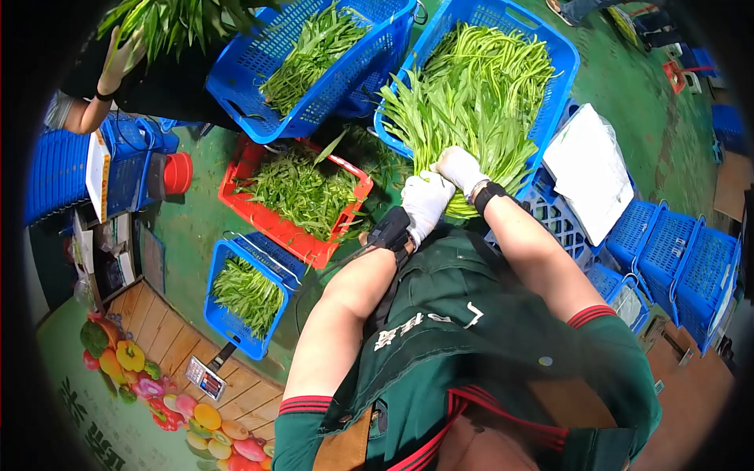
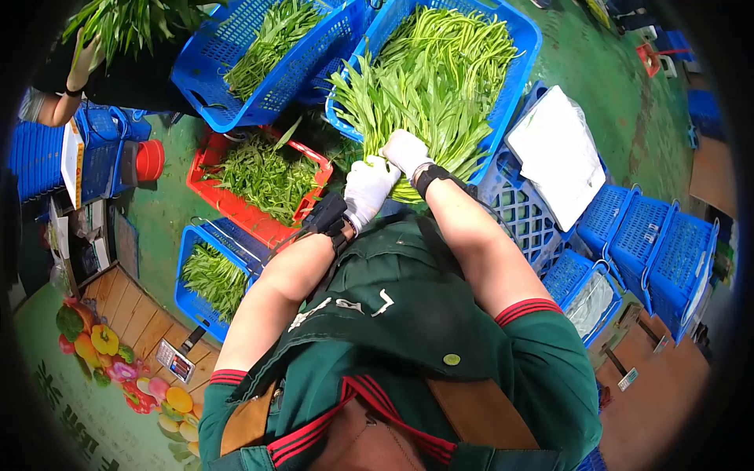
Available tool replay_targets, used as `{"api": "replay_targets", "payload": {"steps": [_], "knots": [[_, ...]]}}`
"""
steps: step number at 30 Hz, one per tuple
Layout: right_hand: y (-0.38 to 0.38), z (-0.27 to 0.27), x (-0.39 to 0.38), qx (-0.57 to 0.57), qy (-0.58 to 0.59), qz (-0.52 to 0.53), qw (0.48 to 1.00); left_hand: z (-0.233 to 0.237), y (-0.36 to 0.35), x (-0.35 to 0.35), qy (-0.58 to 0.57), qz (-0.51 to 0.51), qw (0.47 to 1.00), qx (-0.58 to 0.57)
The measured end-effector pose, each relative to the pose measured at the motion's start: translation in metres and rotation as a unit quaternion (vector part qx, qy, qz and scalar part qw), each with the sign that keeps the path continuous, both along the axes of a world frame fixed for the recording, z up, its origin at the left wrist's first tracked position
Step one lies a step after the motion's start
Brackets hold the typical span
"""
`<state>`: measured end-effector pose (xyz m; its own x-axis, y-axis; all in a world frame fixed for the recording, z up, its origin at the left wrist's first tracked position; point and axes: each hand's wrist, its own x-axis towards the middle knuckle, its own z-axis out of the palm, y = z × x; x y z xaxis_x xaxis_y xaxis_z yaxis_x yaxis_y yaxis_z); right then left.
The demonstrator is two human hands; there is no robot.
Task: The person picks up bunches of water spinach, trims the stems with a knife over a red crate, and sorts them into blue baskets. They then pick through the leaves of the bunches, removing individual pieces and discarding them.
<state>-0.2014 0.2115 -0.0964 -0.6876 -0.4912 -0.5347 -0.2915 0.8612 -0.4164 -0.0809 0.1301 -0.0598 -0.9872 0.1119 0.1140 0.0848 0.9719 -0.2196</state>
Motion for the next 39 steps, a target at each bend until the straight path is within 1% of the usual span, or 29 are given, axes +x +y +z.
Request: {"api": "replay_targets", "payload": {"steps": [2,4,5,6,8,10,12,13,14,15,16,17,18,19,21,22,23,24,26,27,28,30,31,32,34,35,36,38,39], "knots": [[0.008,0.013,-0.002,-0.025,-0.017,0.009,1.000,0.002,-0.002,-0.001,0.005,-0.017,1.000,0.017],[0.020,0.024,-0.004,-0.024,0.026,0.035,0.999,0.006,-0.004,0.001,-0.014,-0.025,0.999,0.032],[0.025,0.044,-0.005,-0.005,0.037,0.067,0.997,0.007,-0.004,0.001,-0.032,-0.030,0.998,0.048],[0.028,0.049,-0.006,-0.004,0.038,0.070,0.997,0.010,-0.005,-0.001,-0.030,-0.027,0.998,0.049],[0.034,0.053,-0.007,0.000,0.098,0.134,0.986,0.014,-0.005,-0.001,-0.072,-0.044,0.994,0.065],[0.045,0.048,-0.020,0.049,0.166,0.149,0.973,0.015,-0.005,0.000,-0.073,-0.032,0.995,0.066],[0.071,0.043,-0.041,0.040,0.198,0.102,0.974,0.013,-0.008,-0.002,-0.073,-0.021,0.995,0.062],[0.075,0.043,-0.046,0.005,0.216,0.056,0.975,0.013,-0.009,-0.002,-0.058,-0.027,0.996,0.069],[0.078,0.054,-0.047,-0.026,0.230,0.010,0.973,0.011,-0.007,0.001,-0.047,-0.034,0.995,0.080],[0.068,0.066,-0.045,-0.028,0.231,-0.011,0.973,0.012,-0.005,0.000,-0.055,-0.028,0.996,0.064],[0.056,0.069,-0.042,-0.127,0.235,-0.012,0.963,0.014,-0.002,-0.001,-0.055,-0.027,0.996,0.067],[0.034,0.096,-0.038,-0.212,0.105,0.018,0.972,0.016,-0.001,-0.002,-0.057,-0.023,0.997,0.043],[0.014,0.116,-0.028,-0.324,-0.182,-0.084,0.925,0.017,-0.001,-0.002,-0.063,-0.020,0.998,0.018],[-0.002,0.111,-0.025,-0.306,-0.196,-0.085,0.928,0.018,-0.003,-0.004,-0.068,-0.035,0.995,0.055],[-0.014,0.080,-0.029,-0.292,-0.207,-0.086,0.930,0.012,-0.002,-0.001,-0.056,-0.037,0.997,0.044],[-0.013,0.052,-0.033,-0.198,-0.124,-0.066,0.970,0.010,-0.002,-0.003,-0.040,-0.035,0.998,0.038],[-0.012,0.032,-0.032,-0.100,-0.042,-0.046,0.993,0.010,-0.002,-0.002,-0.033,-0.023,0.998,0.045],[-0.014,0.027,-0.026,-0.102,-0.044,-0.045,0.993,0.010,-0.002,-0.002,-0.034,-0.022,0.998,0.043],[-0.010,0.019,-0.010,0.002,-0.006,0.009,1.000,0.011,-0.002,-0.001,-0.052,-0.012,0.997,0.052],[-0.008,0.012,-0.002,-0.061,-0.001,0.052,0.997,0.014,-0.001,0.000,-0.032,-0.004,0.999,0.036],[-0.012,0.004,0.002,-0.106,0.015,0.039,0.993,0.009,-0.001,0.002,-0.034,-0.009,0.999,0.039],[-0.014,0.011,0.002,-0.146,-0.032,0.062,0.987,0.010,-0.002,0.003,-0.008,0.029,0.998,0.052],[-0.012,0.007,0.003,-0.192,-0.039,0.091,0.976,0.011,-0.005,0.006,-0.058,-0.021,0.997,0.051],[-0.010,0.006,0.004,-0.189,-0.039,0.087,0.977,0.012,-0.005,0.007,-0.058,-0.025,0.997,0.053],[-0.007,0.005,0.007,-0.282,0.071,0.075,0.954,0.014,-0.004,0.006,-0.044,-0.013,0.999,0.029],[-0.003,0.008,0.007,-0.259,0.131,0.041,0.956,0.011,-0.004,0.008,-0.053,-0.016,0.998,0.011],[0.006,0.010,0.006,-0.259,0.132,0.041,0.956,0.011,-0.004,0.008,-0.053,-0.017,0.998,0.010],[0.033,0.015,0.005,-0.052,0.100,0.039,0.993,0.011,-0.006,0.008,-0.042,-0.022,0.999,0.021],[0.040,0.010,0.014,-0.132,0.291,0.039,0.947,0.010,-0.007,0.005,-0.041,-0.023,0.999,0.018]]}}
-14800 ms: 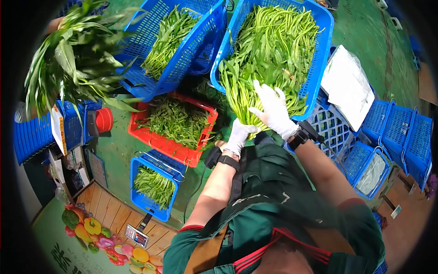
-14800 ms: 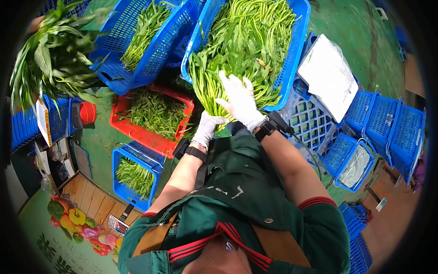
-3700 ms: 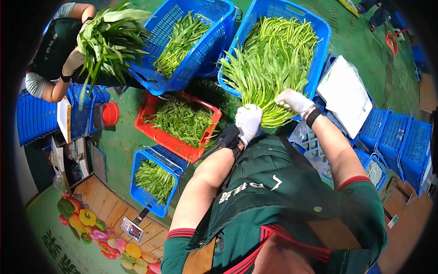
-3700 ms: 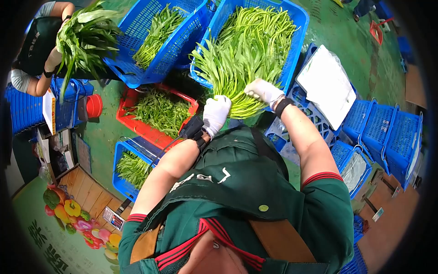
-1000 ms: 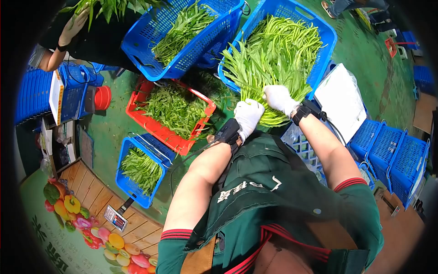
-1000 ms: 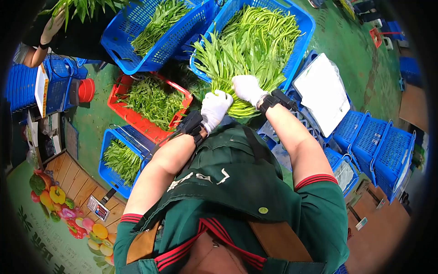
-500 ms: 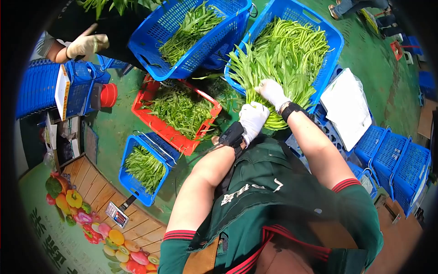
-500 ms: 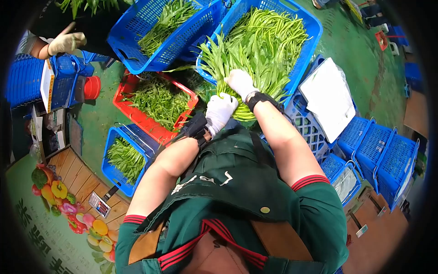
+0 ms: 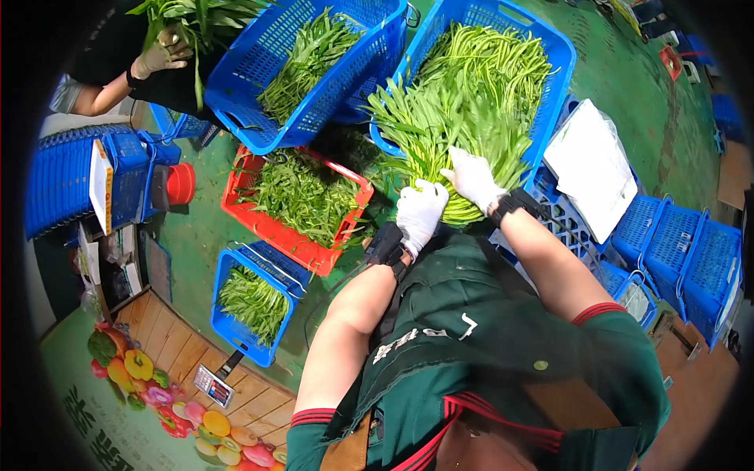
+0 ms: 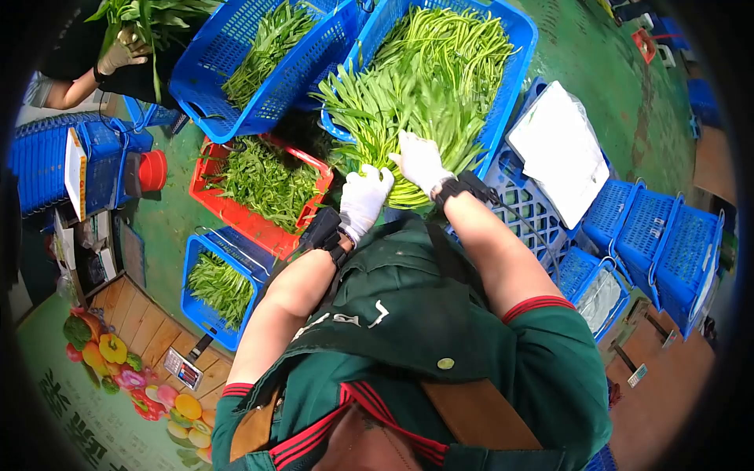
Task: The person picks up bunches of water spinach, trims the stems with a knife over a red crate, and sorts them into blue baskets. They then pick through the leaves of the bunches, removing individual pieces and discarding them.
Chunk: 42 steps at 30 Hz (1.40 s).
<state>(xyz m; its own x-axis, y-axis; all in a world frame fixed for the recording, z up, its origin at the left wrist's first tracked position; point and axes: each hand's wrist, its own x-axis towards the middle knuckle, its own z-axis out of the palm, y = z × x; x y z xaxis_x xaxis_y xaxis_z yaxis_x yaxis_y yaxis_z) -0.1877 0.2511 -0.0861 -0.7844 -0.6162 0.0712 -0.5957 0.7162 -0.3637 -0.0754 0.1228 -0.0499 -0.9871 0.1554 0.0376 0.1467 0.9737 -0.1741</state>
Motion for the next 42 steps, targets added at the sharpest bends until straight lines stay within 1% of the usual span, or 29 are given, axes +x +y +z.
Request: {"api": "replay_targets", "payload": {"steps": [1,3,4,6,7,10,13,15,18,19,21,22,23,25,26,27,29,30,32,33,34,35,36,37,38,39,40,41,42], "knots": [[0.010,-0.004,0.002,0.042,-0.045,-0.011,0.998,-0.001,0.000,0.000,0.005,0.002,1.000,-0.001],[0.016,0.012,0.005,0.103,-0.130,-0.041,0.985,-0.002,0.004,0.004,0.006,0.003,1.000,0.000],[0.019,0.010,0.004,0.103,-0.129,-0.042,0.985,-0.003,0.004,0.003,0.004,0.003,1.000,0.001],[0.024,-0.005,0.000,0.046,-0.128,-0.062,0.989,-0.002,0.002,0.000,0.005,0.001,1.000,0.000],[0.023,-0.012,-0.005,0.044,-0.127,-0.064,0.989,-0.001,0.002,0.000,0.002,0.000,1.000,-0.001],[0.019,-0.028,-0.021,0.008,-0.175,-0.118,0.977,-0.007,0.003,0.001,0.005,-0.003,1.000,-0.001],[0.012,-0.030,-0.031,-0.014,-0.197,-0.159,0.967,-0.005,0.003,-0.001,0.002,-0.001,1.000,0.005],[0.009,-0.038,-0.038,-0.004,-0.201,-0.165,0.966,-0.004,0.003,-0.001,-0.009,0.002,1.000,0.007],[0.003,-0.045,-0.050,0.097,-0.255,-0.159,0.949,0.001,0.003,-0.002,-0.023,0.008,1.000,0.008],[0.001,-0.046,-0.053,0.097,-0.257,-0.157,0.949,0.003,0.004,-0.003,-0.030,0.011,0.999,0.012],[-0.001,-0.056,-0.062,0.142,-0.265,-0.153,0.942,0.006,0.003,-0.003,-0.038,0.015,0.999,0.015],[0.001,-0.095,-0.074,0.203,-0.237,-0.073,0.947,0.006,0.003,-0.003,-0.038,0.014,0.999,0.009],[-0.002,-0.092,-0.077,0.202,-0.237,-0.071,0.948,0.011,0.003,-0.005,-0.037,0.012,0.999,0.003],[-0.011,-0.074,-0.085,0.220,-0.315,-0.047,0.922,0.007,0.003,-0.005,-0.039,0.011,0.999,0.003],[-0.012,-0.079,-0.085,0.185,-0.359,-0.137,0.905,0.006,0.004,-0.005,-0.041,0.010,0.999,0.003],[-0.013,-0.087,-0.084,0.185,-0.359,-0.137,0.904,0.006,0.004,-0.004,-0.042,0.010,0.999,0.003],[-0.017,-0.093,-0.083,0.158,-0.352,-0.207,0.899,0.009,0.005,-0.005,-0.040,0.017,0.999,0.000],[-0.016,-0.091,-0.083,0.150,-0.355,-0.181,0.905,0.013,0.004,-0.005,-0.040,0.017,0.999,-0.001],[-0.014,-0.079,-0.080,0.158,-0.345,-0.077,0.922,0.025,0.003,-0.009,-0.091,0.021,0.995,0.030],[-0.011,-0.079,-0.066,0.136,-0.215,-0.069,0.965,0.024,-0.001,-0.008,-0.100,-0.014,0.995,0.026],[-0.015,-0.078,-0.062,0.145,-0.189,-0.096,0.967,0.021,-0.003,-0.012,-0.062,-0.043,0.996,0.052],[-0.020,-0.061,-0.063,0.217,-0.125,-0.041,0.967,0.019,0.000,-0.012,-0.049,-0.031,0.998,0.013],[-0.024,-0.063,-0.062,0.232,-0.096,-0.046,0.967,0.017,0.004,-0.011,-0.038,-0.006,0.999,-0.014],[-0.026,-0.060,-0.069,0.226,-0.212,-0.055,0.949,0.017,0.006,-0.010,-0.032,0.003,0.999,-0.029],[-0.030,-0.133,-0.066,0.173,-0.177,-0.105,0.963,0.018,0.006,-0.012,-0.036,0.006,0.999,-0.018],[-0.029,-0.108,-0.078,0.153,-0.310,-0.191,0.919,0.021,0.006,-0.011,-0.049,0.011,0.999,-0.008],[-0.029,-0.082,-0.079,0.104,-0.377,-0.239,0.889,0.021,0.007,-0.009,-0.051,0.010,0.999,-0.010],[-0.032,-0.073,-0.080,0.103,-0.388,-0.274,0.874,0.020,0.007,-0.009,-0.058,0.011,0.998,-0.012],[-0.035,-0.057,-0.082,0.085,-0.443,-0.348,0.822,0.017,0.008,-0.009,-0.049,0.008,0.998,-0.025]]}}
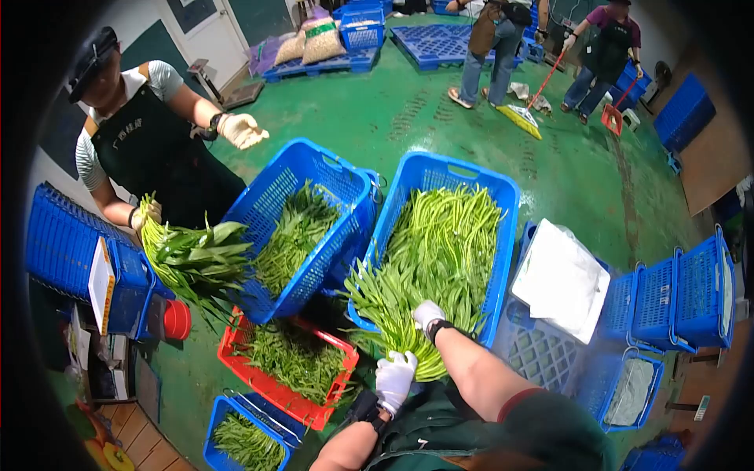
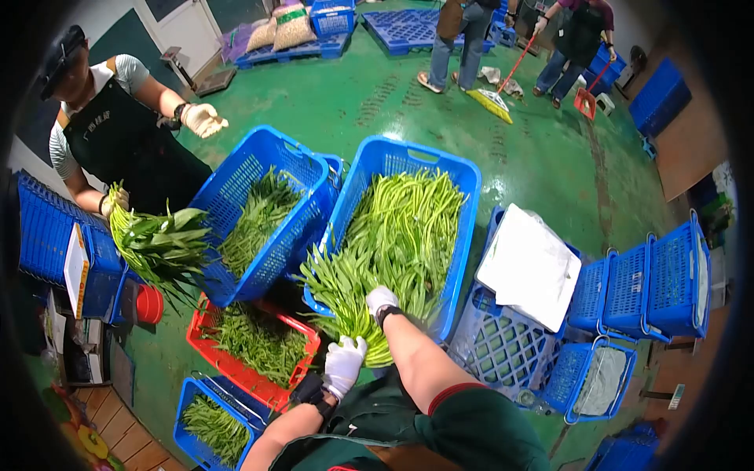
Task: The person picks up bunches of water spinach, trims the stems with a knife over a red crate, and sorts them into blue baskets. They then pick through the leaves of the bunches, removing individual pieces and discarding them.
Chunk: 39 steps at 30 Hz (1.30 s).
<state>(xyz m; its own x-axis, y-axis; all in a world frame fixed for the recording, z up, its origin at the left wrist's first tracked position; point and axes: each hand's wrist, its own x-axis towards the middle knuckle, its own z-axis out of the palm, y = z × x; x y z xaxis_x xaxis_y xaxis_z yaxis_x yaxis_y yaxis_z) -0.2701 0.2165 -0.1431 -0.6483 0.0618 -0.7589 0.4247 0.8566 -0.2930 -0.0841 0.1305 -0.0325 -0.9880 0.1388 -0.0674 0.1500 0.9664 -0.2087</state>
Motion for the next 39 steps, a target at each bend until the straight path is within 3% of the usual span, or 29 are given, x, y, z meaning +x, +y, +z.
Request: {"api": "replay_targets", "payload": {"steps": [1,7,10,11,13,14,15,17,19,21,25,28,29,31,33,37,39], "knots": [[-0.001,0.010,-0.001,0.010,-0.018,0.037,0.999,-0.003,0.000,0.000,0.006,-0.003,1.000,-0.013],[0.003,-0.011,0.002,0.001,0.004,0.010,1.000,0.000,-0.002,0.001,0.005,-0.005,1.000,-0.013],[0.014,-0.009,0.009,0.021,0.060,0.029,0.998,-0.004,-0.001,0.000,0.012,-0.006,1.000,-0.018],[0.021,-0.010,0.010,0.007,0.058,0.043,0.997,-0.004,-0.001,0.001,0.017,-0.008,0.999,-0.026],[0.032,-0.004,0.015,-0.006,0.146,0.180,0.973,-0.004,-0.001,0.002,0.011,-0.013,0.999,-0.031],[0.035,0.000,0.022,-0.126,0.111,0.014,0.986,-0.004,-0.001,0.002,0.010,-0.013,0.999,-0.033],[0.037,0.004,0.029,-0.241,0.075,-0.152,0.956,-0.004,-0.002,0.000,0.010,-0.012,0.999,-0.034],[0.043,-0.002,0.035,-0.389,0.107,-0.142,0.904,-0.003,-0.001,0.000,0.018,-0.011,0.999,-0.025],[0.044,0.058,0.036,-0.399,-0.003,-0.196,0.896,0.000,-0.001,0.000,0.002,-0.010,1.000,-0.028],[0.050,0.054,0.038,-0.446,-0.065,-0.198,0.870,0.001,-0.002,0.001,0.015,-0.020,1.000,-0.017],[0.046,0.047,0.044,-0.368,-0.016,-0.187,0.911,-0.002,-0.003,0.003,0.009,-0.027,0.999,0.019],[0.052,0.023,0.052,-0.284,0.128,0.028,0.950,-0.010,-0.004,0.005,-0.010,-0.022,1.000,0.011],[0.053,0.026,0.054,-0.283,0.132,0.026,0.950,-0.010,-0.004,0.006,-0.007,-0.026,1.000,0.011],[0.055,0.031,0.056,-0.157,0.323,0.203,0.911,-0.009,-0.004,0.006,-0.007,-0.025,1.000,0.003],[0.052,0.037,0.054,-0.160,0.302,0.188,0.921,-0.008,-0.004,0.006,-0.002,-0.026,1.000,0.000],[0.052,0.052,0.046,-0.073,0.267,0.300,0.913,-0.010,-0.005,0.007,-0.004,-0.024,1.000,0.012],[0.051,0.057,0.045,-0.036,0.212,0.407,0.888,-0.010,-0.005,0.007,-0.004,-0.025,1.000,0.014]]}}
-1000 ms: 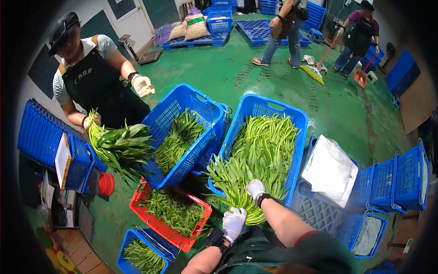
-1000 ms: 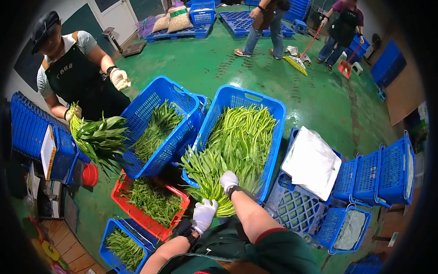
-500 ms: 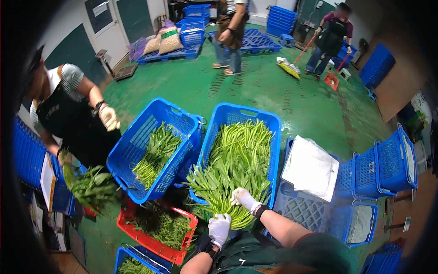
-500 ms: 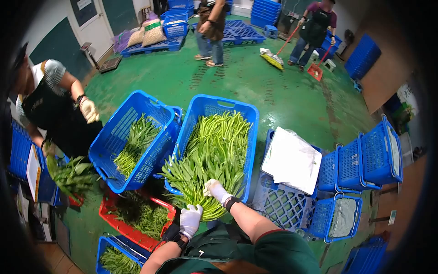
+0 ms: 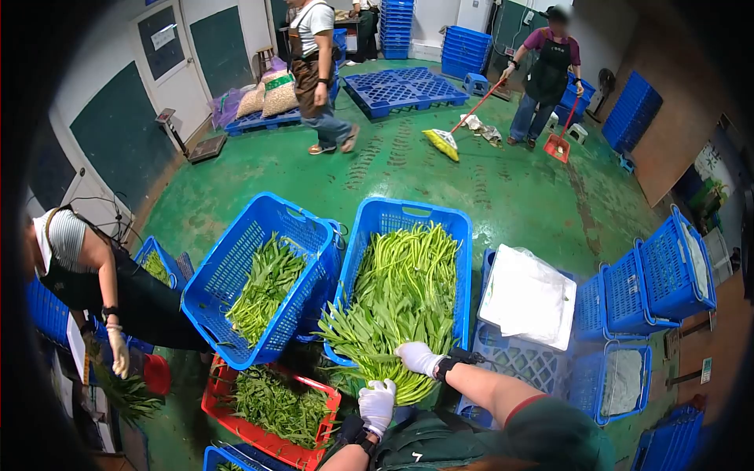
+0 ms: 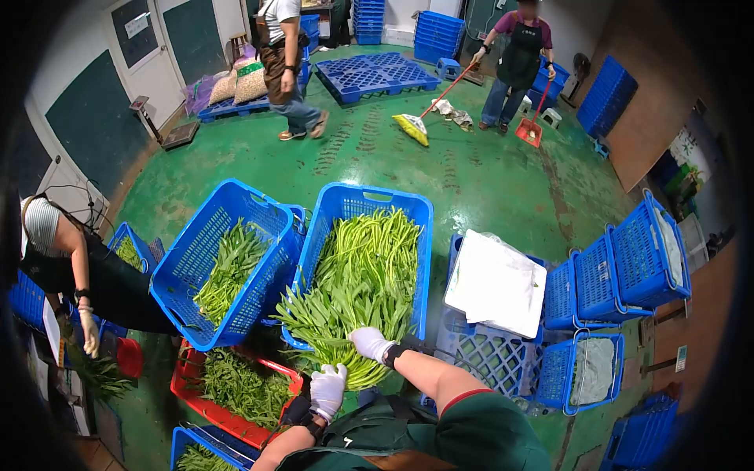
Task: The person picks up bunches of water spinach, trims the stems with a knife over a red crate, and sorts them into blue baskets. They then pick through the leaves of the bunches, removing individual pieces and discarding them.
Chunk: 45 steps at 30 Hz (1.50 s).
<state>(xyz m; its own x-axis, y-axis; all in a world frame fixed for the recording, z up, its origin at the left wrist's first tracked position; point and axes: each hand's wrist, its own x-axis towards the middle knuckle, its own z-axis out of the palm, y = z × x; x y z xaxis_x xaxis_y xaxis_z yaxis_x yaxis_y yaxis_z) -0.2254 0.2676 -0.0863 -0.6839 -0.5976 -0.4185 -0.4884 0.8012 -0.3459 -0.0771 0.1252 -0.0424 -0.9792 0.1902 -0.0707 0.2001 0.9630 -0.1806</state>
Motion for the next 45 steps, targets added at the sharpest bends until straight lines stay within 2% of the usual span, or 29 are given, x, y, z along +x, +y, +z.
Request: {"api": "replay_targets", "payload": {"steps": [5,10,17,19,20,22,24,26,28,30,32,34,36,37,39,40,42,44,45], "knots": [[-0.001,0.007,0.001,0.055,-0.007,0.068,0.996,0.001,0.002,0.000,0.017,0.015,1.000,-0.007],[-0.007,0.014,0.000,0.076,0.039,0.154,0.984,-0.003,0.003,0.000,0.046,0.016,0.999,-0.023],[-0.004,0.021,0.005,0.083,0.093,0.186,0.975,-0.008,0.003,0.000,0.056,0.023,0.998,-0.016],[-0.004,0.016,0.006,0.104,0.073,0.122,0.984,-0.007,0.002,0.001,0.054,0.020,0.998,-0.017],[-0.004,0.015,0.004,0.104,0.071,0.123,0.984,-0.006,0.002,0.001,0.054,0.017,0.998,-0.017],[-0.007,0.013,-0.004,0.128,-0.065,-0.029,0.989,-0.007,0.001,0.000,0.065,0.012,0.998,-0.017],[-0.007,0.005,-0.008,0.127,-0.075,-0.112,0.983,-0.009,0.001,0.001,0.074,0.008,0.997,-0.016],[0.000,0.002,-0.015,0.099,-0.083,-0.133,0.983,-0.011,0.001,0.001,0.084,0.007,0.996,-0.013],[-0.001,-0.011,-0.021,0.020,-0.050,-0.227,0.972,-0.012,0.001,0.002,0.080,0.009,0.997,-0.010],[-0.007,0.019,-0.017,-0.095,0.067,-0.166,0.979,-0.008,0.001,0.001,0.083,0.009,0.996,-0.016],[-0.039,0.044,-0.008,-0.219,0.065,-0.202,0.952,-0.007,0.002,0.000,0.088,0.009,0.996,-0.029],[-0.082,0.087,0.003,-0.157,-0.057,-0.172,0.971,-0.005,0.002,-0.002,0.063,0.012,0.998,-0.020],[-0.101,0.107,0.029,-0.351,-0.179,-0.047,0.918,-0.025,0.003,0.002,0.022,0.014,0.999,-0.033],[-0.104,0.102,0.031,-0.353,-0.178,-0.050,0.917,-0.026,0.004,0.003,0.023,0.024,0.999,-0.030],[-0.109,0.089,0.027,-0.271,-0.051,-0.021,0.961,-0.024,0.006,0.001,0.028,0.047,0.998,-0.025],[-0.104,0.092,0.017,-0.215,-0.093,-0.056,0.970,-0.024,0.007,0.000,0.029,0.060,0.998,-0.022],[-0.087,0.055,0.010,-0.124,-0.036,-0.059,0.990,-0.021,0.003,0.002,0.027,0.072,0.997,-0.018],[-0.060,0.025,0.018,-0.099,-0.005,-0.019,0.995,-0.011,0.000,0.000,0.064,0.018,0.998,-0.013],[-0.047,0.023,0.023,-0.071,-0.023,-0.014,0.997,-0.014,0.000,0.000,0.048,0.024,0.999,-0.008]]}}
